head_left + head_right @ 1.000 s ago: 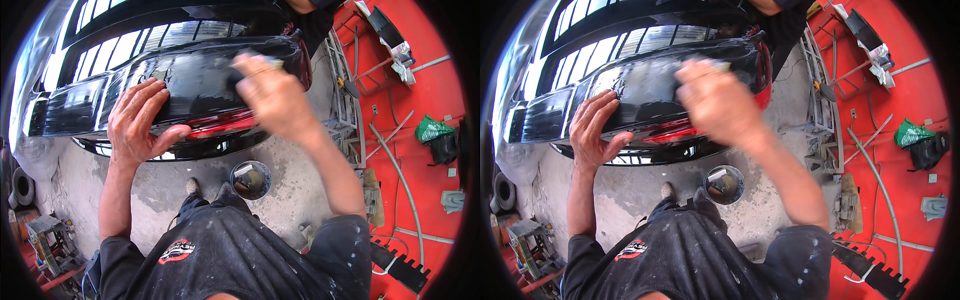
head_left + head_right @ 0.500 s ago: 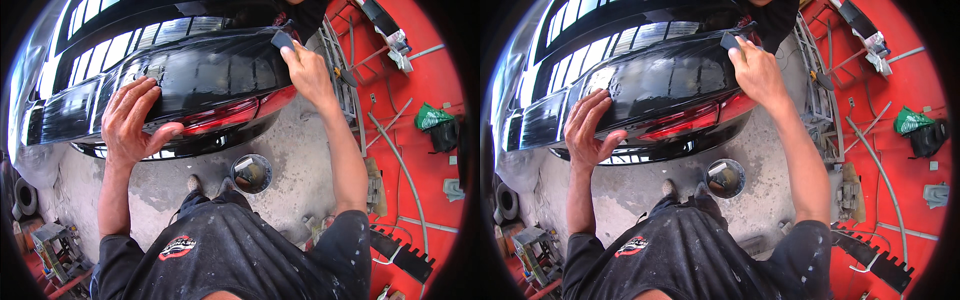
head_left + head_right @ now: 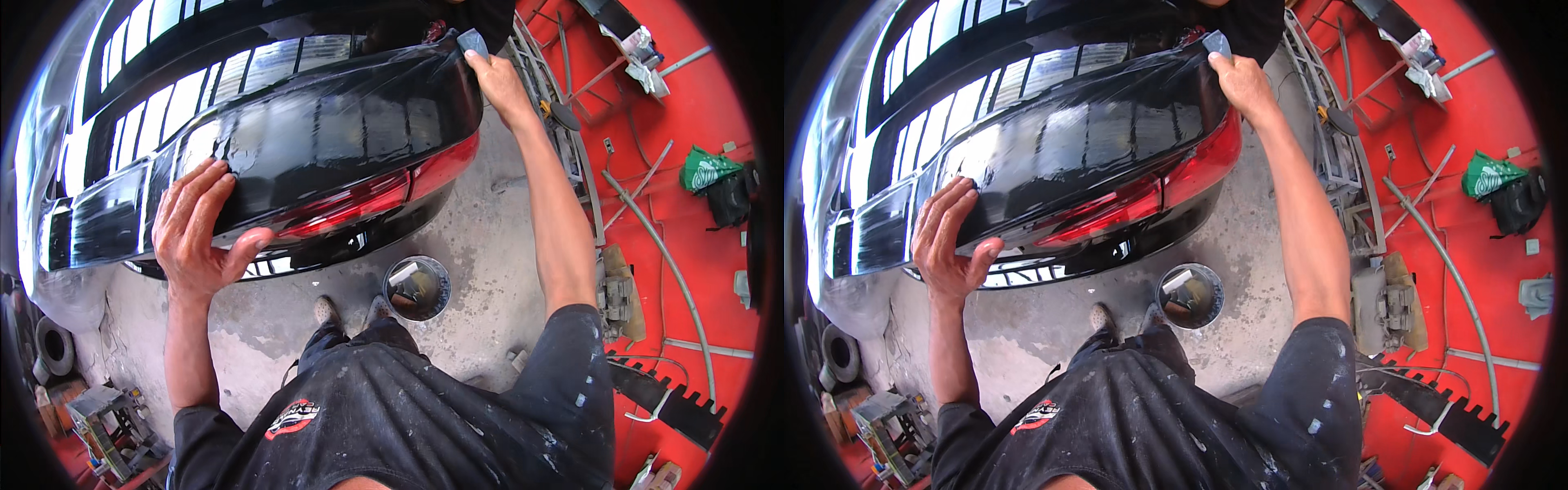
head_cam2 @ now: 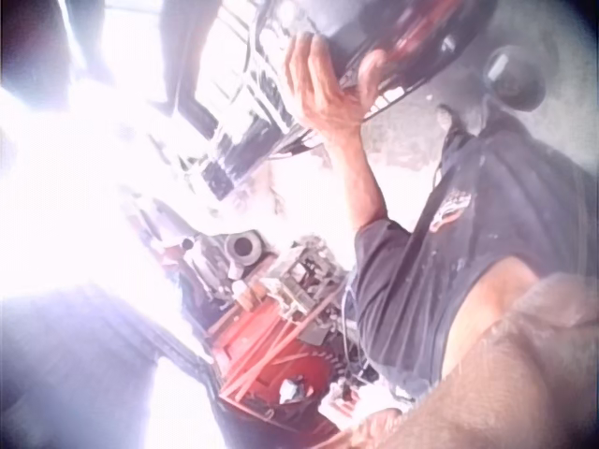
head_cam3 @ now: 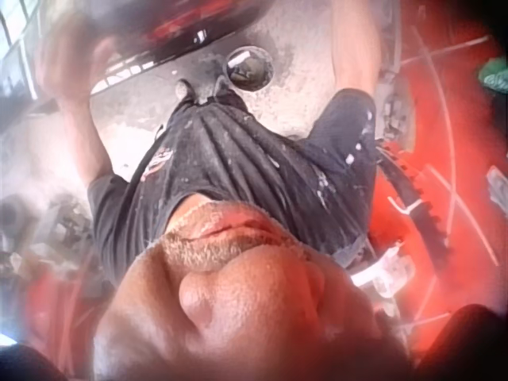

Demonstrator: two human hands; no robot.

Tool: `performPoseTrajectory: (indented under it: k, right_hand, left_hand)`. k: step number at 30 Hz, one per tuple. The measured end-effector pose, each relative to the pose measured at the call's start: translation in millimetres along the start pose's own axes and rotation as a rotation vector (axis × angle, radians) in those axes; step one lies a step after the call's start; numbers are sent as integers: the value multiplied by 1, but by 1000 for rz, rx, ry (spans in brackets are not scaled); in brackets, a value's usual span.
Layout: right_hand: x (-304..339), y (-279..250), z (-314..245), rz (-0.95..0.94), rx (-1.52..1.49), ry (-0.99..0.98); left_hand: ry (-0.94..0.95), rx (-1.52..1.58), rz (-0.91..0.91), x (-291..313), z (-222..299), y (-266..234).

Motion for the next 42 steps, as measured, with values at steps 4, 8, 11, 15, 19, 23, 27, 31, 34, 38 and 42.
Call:
performPoseTrajectory:
  k: [4, 8, 11, 15, 19, 23, 27, 31, 34, 38, 42]
  right_hand:
    - [88, -22, -48, -43, 62, -25]
    - [110, -27, -55, -17, -75, -109]
    - [39, -14, -16, -23, 21, -29]
    - [-37, 25, 37, 79, -77, 13]
    - [31, 8, -24, -46, 37, -127]
    - [144, -31, -77, -33, -39, -493]
    - [173, 6, -138, -200, 119, -857]
    - [182, 9, -162, -325, 110, -933]
    - [165, -27, -122, -351, 153, -827]
    - [167, -19, -123, -373, 149, -910]
    - [200, 46, -204, -389, 77, -1154]
  left_hand:
    - [3, -27, -14, 3, 0, -1]
    - [-13, -52, -18, 8, -2, -2]
    - [6, -40, -17, 1, 2, -1]
    - [1, -27, -42, -1, 3, 2]
    - [5, -63, -52, -2, 3, -3]
    - [60, -96, -34, -7, 10, -1]
    - [85, -137, -40, 0, 4, -3]
    - [153, -96, -91, 10, -3, -11]
    - [28, -48, -54, 49, -11, -36]
    - [-203, -45, 65, 95, -29, -59]
    - [-246, 9, 160, 101, -32, -52]
Point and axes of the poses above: each hand's wrist, its own x-axis away from the middle knuckle, its own y-axis out of the palm, z = x × y, the point moved 3 cm from there along -x, towards the middle knuckle, and after that the axes turned 7 degrees about z, right-handed, at the moved point
